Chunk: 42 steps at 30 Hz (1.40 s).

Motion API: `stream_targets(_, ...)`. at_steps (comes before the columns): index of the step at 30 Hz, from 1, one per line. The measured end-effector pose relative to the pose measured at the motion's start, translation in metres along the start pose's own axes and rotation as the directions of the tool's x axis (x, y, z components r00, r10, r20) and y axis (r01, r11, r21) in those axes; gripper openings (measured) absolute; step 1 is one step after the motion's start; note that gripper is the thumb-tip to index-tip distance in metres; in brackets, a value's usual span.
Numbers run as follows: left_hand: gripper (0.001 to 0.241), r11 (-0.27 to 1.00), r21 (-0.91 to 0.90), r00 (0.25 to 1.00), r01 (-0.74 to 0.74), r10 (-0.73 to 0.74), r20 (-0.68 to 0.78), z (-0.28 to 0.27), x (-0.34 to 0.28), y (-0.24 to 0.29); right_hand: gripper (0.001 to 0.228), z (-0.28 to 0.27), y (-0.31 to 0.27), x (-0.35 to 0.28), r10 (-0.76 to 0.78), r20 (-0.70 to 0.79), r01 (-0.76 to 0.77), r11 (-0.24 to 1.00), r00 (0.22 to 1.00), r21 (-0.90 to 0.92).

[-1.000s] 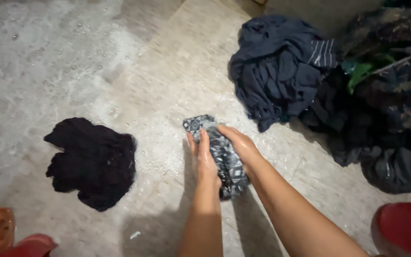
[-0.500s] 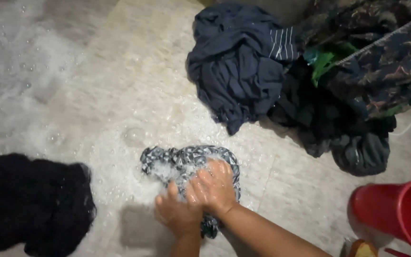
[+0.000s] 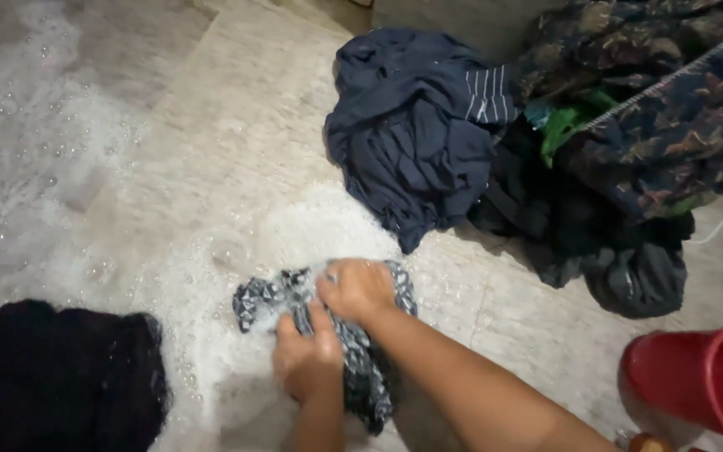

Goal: The recorder is seen washing various pieces of clothing by hand in a bathroom environment.

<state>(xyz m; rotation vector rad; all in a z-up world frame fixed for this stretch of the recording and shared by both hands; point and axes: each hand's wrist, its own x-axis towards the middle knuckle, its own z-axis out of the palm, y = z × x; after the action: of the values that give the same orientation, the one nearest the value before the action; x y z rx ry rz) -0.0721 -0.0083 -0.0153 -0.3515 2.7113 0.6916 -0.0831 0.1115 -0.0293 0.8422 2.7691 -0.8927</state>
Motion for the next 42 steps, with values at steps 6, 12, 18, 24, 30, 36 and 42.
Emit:
stream_targets(6, 0.041, 0.468, -0.852, 0.96, 0.235, 0.027, 0.279, -0.025, 0.007, 0.028, 0.045, -0.031, -0.009, 0.004, 0.139, 0.11, -0.173, 0.893, 0.984, 0.416)
stream_targets(12, 0.023, 0.121, -0.988, 0.94, -0.094, 0.339, -0.048, 0.011, 0.025, -0.045, 0.035, -0.053, -0.013, -0.075, -0.199, -0.487, 0.424, 0.807, 0.851, 0.411)
stream_targets(18, 0.061, 0.656, -0.579, 0.864, -0.484, 0.462, -0.198, -0.016, 0.036, -0.046, 0.051, -0.052, 0.024, -0.065, -0.378, -0.451, 0.483, 0.864, 0.809, 0.142)
stream_targets(24, 0.064, 0.298, -0.944, 0.951, 0.143, 0.224, 0.214, -0.031, 0.027, 0.023, 0.054, 0.014, 0.013, 0.001, 0.229, -0.032, -0.128, 0.647, 0.973, 0.752)
stream_targets(30, 0.05, 0.505, -0.474, 0.681, -0.721, 0.643, -0.35, 0.001, -0.019, -0.031, 0.034, -0.005, 0.003, -0.093, -0.364, -0.402, 0.515, 0.767, 0.84, 0.383)
stream_targets(36, 0.021, 0.52, 0.164, 0.419, -0.838, 0.807, -0.415, 0.03, -0.029, -0.066, 0.035, 0.026, 0.042, -0.108, -0.44, -0.447, 0.518, 0.853, 0.779, 0.064)
stream_targets(42, 0.036, 0.774, 0.009, 0.726, -0.633, 0.598, -0.339, 0.03, -0.006, -0.043, 0.027, 0.023, 0.042, -0.068, -0.549, -0.49, 0.584, 0.806, 0.677, -0.096)
